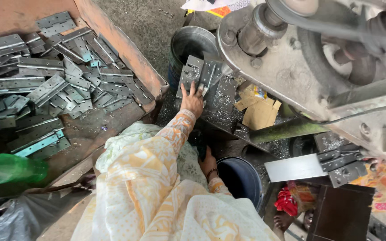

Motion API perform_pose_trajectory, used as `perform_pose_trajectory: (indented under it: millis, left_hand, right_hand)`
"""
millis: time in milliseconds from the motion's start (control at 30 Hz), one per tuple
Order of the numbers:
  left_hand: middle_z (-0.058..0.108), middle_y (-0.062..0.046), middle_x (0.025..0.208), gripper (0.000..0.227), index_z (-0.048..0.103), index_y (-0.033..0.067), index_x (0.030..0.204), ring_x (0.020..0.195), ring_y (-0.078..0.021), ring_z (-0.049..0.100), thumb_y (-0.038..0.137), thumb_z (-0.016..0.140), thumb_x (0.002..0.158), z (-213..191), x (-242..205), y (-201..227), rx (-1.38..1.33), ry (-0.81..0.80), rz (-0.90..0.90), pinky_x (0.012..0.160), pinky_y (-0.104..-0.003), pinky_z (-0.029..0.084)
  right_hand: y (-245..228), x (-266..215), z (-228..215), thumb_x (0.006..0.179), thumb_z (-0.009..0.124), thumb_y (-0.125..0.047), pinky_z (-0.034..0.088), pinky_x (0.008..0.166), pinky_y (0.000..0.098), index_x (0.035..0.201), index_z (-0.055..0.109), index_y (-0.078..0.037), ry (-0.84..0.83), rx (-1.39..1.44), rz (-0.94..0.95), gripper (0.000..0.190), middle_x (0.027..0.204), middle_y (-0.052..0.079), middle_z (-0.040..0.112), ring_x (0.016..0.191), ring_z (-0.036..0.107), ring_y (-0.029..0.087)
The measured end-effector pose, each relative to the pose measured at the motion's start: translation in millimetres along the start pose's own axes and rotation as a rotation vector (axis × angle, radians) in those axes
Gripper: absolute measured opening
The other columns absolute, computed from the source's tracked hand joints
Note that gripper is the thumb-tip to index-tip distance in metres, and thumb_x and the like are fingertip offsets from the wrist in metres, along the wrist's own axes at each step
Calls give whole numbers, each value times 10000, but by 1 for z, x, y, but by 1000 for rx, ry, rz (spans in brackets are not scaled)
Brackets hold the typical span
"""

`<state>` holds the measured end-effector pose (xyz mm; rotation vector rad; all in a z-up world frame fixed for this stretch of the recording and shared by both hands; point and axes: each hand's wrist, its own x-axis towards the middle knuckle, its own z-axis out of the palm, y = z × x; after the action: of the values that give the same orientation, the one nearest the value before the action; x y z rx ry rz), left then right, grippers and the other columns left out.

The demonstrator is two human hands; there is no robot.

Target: The person repeatedly picks up metal hinge parts from a wooden bin, places them into a press machine, and operates the press with a foot pedal. After each press, the person removes the part and returns it to the bin. The cycle continues throughout the clip.

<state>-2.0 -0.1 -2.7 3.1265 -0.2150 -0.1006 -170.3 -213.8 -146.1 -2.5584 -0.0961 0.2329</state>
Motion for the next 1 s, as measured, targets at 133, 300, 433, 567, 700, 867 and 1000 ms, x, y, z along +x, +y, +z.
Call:
perform_pose_trajectory:
  millis: [133,300,433,567,700,867,1000]
  left_hand:
    - [283,11,1660,547,496,146,1496,1552,-387,59,424,319,1060,-7,-1,-7,-13,-12,29,1126,-801,69]
    - [315,6,1673,489,541,153,1476,1579,-382,61,360,320,1092,-9,15,-11,-1,-45,19,1156,-792,39]
    - [330,-19,1670,479,546,124,1479,1563,-403,84,325,343,1095,-12,31,-14,49,20,15,1126,-820,44]
    - [325,-15,1646,539,509,137,1504,1552,-407,70,394,333,1064,-4,18,-7,53,63,20,1126,-813,56]
    - [278,-20,1667,567,497,145,1494,1555,-401,22,455,292,1067,-2,-9,2,39,-5,48,1123,-800,54]
    - [277,-10,1671,582,489,143,1515,1565,-404,20,471,284,1081,-8,-5,-4,34,-27,24,1135,-798,57]
    - [259,1,1678,540,486,156,1511,1553,-406,37,408,309,1067,-15,27,-14,57,-22,4,1128,-805,54]
  right_hand:
    - [-7,16,-27,810,751,-243,563,818,566,1498,370,-117,-58,-64,6,797,1016,311,705,945,677,508]
    - [-11,17,-58,804,770,-295,576,852,539,1441,437,-86,-124,-151,-15,749,1028,306,718,967,696,484]
    - [-23,19,-63,810,764,-302,563,861,548,1452,430,-92,-125,-176,36,753,1031,315,711,979,678,499]
    - [-28,13,-59,833,751,-316,555,848,561,1467,421,-100,-120,-178,86,746,1020,322,707,969,673,512]
    - [-38,9,-59,833,729,-288,557,831,571,1462,423,-96,-122,-140,69,725,1010,318,713,965,679,509]
    - [-47,7,-71,838,708,-259,553,832,574,1477,408,-93,-148,-152,82,725,1008,321,710,956,677,514]
    - [-44,10,-72,828,727,-268,559,832,566,1460,417,-93,-146,-146,77,725,1012,319,709,961,676,511]
